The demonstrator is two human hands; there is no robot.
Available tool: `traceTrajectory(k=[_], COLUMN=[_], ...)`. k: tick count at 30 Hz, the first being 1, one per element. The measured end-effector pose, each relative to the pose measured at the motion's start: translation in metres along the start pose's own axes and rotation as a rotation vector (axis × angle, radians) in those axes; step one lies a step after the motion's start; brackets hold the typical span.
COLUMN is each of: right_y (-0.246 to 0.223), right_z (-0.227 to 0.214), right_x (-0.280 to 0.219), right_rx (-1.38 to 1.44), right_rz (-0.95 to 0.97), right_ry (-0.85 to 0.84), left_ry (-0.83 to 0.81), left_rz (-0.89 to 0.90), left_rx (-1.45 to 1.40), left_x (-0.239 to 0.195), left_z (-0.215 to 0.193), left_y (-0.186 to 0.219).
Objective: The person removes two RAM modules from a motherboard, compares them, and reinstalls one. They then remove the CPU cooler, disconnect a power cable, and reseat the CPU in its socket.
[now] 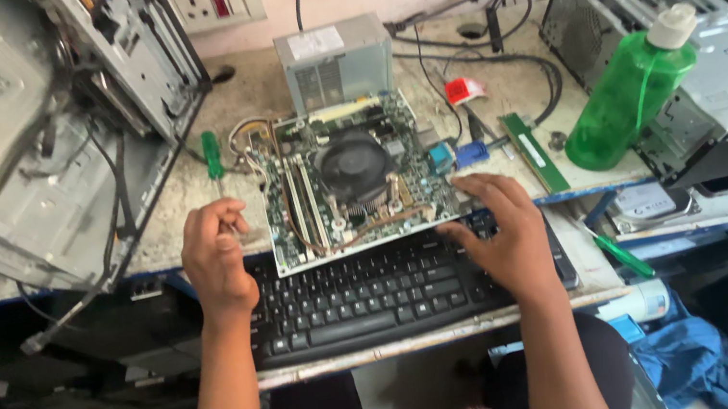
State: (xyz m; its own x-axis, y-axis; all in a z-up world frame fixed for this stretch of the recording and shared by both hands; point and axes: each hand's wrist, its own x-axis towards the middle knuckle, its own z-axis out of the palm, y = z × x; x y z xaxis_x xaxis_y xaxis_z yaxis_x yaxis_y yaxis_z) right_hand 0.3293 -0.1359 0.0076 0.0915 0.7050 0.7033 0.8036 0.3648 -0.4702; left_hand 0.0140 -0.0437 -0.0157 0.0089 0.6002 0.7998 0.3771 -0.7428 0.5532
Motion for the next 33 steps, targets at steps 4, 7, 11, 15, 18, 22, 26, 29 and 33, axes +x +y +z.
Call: traceTrajectory(k=[4,7,11,15,18,22,26,29,33], right_y=[0.0045,0.0068,0.0077,0.0086,0.0069,0.0024,0.0011,0.0021,0.006], right_z=[0.0014,0.0039,0.0051,0.0071,0.0075,0.0074,0.0059,0.0041,0.0038], right_x=[-0.0008,-0.0002,-0.0013,-0.0001,-0.0027,-0.0028,-0.0029,-0.0031,-0.0037], right_rx=[0.018,0.017,0.035,0.037,0.029,0.016,0.025,0.045,0.072], right_rz=[-0.027,-0.04,-0.039,-0.046,-0.041,-0.024,-0.034,-0.023,-0.016], right_ry=[0.006,0.015,0.007,0.016,0.014,0.013,0.015,0.027,0.045], left_ry=[-0.021,-0.035,-0.033,-0.033,-0.038,-0.029,-0.022,-0.016,-0.009], left_rz=[-0.006,-0.008,0.031,0.048,0.058,0.075,0.084,0.099,0.023], left_rx=[0.04,0.102,0.126,0.148,0.153,0.174,0.175,0.172,0.183], left_x=[-0.0018,-0.0006,0.0014,0.0014,0.0002,0.0013,0.0007,0.0005,-0.0018], left_z=[0.0016,0.0032,0.003,0.003,0.0013,0.0017,0.0017,0.0015,0.0014], left_y=[0.0007,0.0003,0.0002,0.0,-0.0012,-0.0021,-0.0025,-0.0015,-0.0006])
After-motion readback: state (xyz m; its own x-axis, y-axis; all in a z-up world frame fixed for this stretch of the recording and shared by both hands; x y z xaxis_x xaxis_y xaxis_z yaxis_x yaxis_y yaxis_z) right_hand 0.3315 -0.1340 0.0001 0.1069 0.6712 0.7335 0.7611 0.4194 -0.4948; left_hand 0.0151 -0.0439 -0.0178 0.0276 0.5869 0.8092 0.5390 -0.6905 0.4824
